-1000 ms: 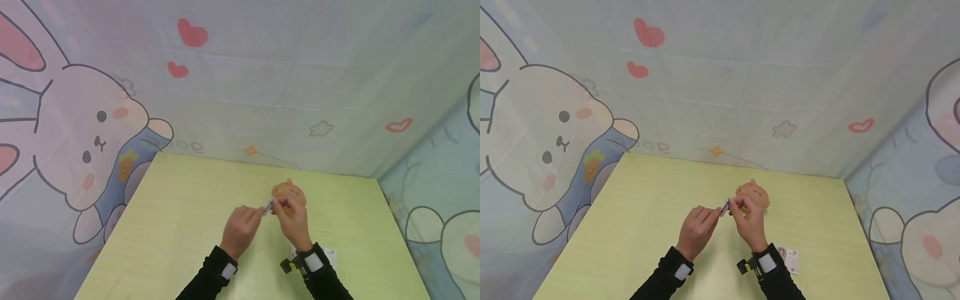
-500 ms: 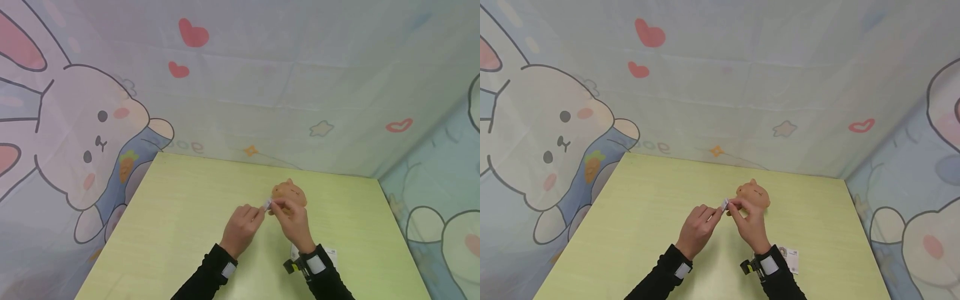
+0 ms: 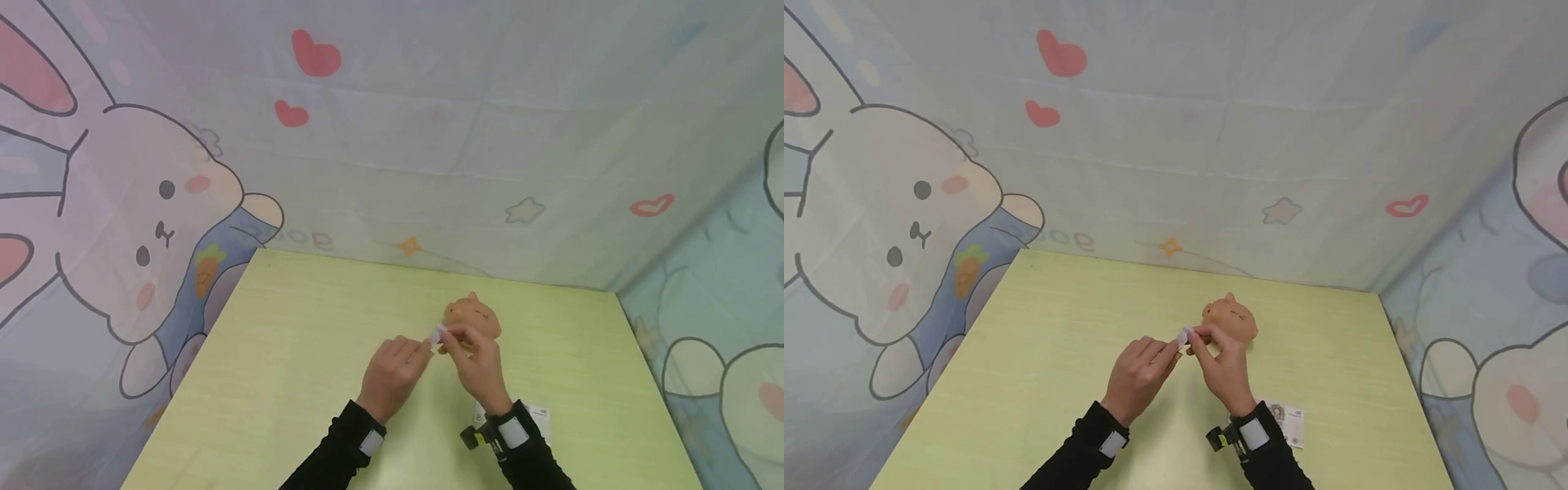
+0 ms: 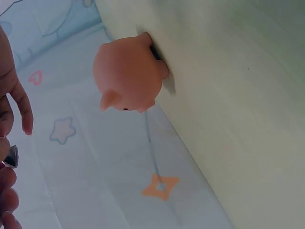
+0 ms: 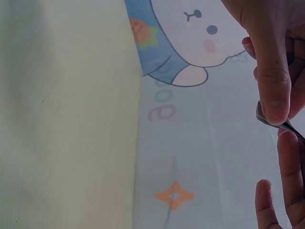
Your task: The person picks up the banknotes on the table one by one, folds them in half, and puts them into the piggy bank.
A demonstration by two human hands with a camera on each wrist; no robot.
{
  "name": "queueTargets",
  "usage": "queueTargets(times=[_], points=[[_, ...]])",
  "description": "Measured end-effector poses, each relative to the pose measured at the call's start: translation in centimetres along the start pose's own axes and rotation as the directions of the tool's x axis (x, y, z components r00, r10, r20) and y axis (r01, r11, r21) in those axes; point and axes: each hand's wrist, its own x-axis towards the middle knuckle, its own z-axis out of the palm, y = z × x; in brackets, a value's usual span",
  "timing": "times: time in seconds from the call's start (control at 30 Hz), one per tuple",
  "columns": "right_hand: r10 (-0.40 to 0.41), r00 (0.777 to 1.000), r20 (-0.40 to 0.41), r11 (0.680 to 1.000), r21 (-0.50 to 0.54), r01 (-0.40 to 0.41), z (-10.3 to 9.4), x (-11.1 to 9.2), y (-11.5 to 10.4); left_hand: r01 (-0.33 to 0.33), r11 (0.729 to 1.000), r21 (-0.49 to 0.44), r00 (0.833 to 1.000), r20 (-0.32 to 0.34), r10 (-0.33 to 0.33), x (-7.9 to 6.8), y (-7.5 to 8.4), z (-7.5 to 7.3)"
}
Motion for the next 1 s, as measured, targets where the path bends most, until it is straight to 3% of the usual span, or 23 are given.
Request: queueTargets(times=[0.1, 0.17, 0.3, 0.4, 0.53, 0.77, 1.0], points=[[-0.021, 1.000, -0.008, 1.000, -0.012, 0.021, 0.1, 0.0, 0.1, 0.066, 0.993, -0.099, 0.997, -0.043, -0.070, 0.0, -0.1, 0.0], [-0.045, 0.999, -0.014, 0.999, -0.020, 0.045, 0.2, 0.0, 0.2, 0.128, 0.970, -0.208, 0.987, -0.065, -0.144, 0.0, -0.3, 0.1], [-0.116, 0.993, -0.019, 0.992, -0.043, 0.115, 0.5, -0.1, 1.4, 0.257, 0.864, -0.433, 0.949, -0.058, -0.311, 0.0, -0.9, 0.4], [-0.170, 0.985, -0.009, 0.983, -0.073, 0.169, 0.6, -0.5, 2.9, 0.321, 0.795, -0.515, 0.925, -0.009, -0.379, 0.4, -1.4, 0.6], [-0.219, 0.976, 0.013, 0.969, -0.113, 0.219, 0.7, -0.8, 3.9, 0.330, 0.762, -0.557, 0.928, 0.043, -0.371, 1.0, -1.9, 0.3], [-0.271, 0.961, 0.048, 0.953, -0.131, 0.275, 0.6, -0.6, 3.5, 0.309, 0.728, -0.613, 0.935, 0.054, -0.351, 1.4, -1.8, 0.1], [-0.277, 0.959, 0.056, 0.945, -0.166, 0.283, 0.4, -0.4, 3.4, 0.306, 0.721, -0.622, 0.939, 0.070, -0.337, 1.6, -1.8, 0.1]])
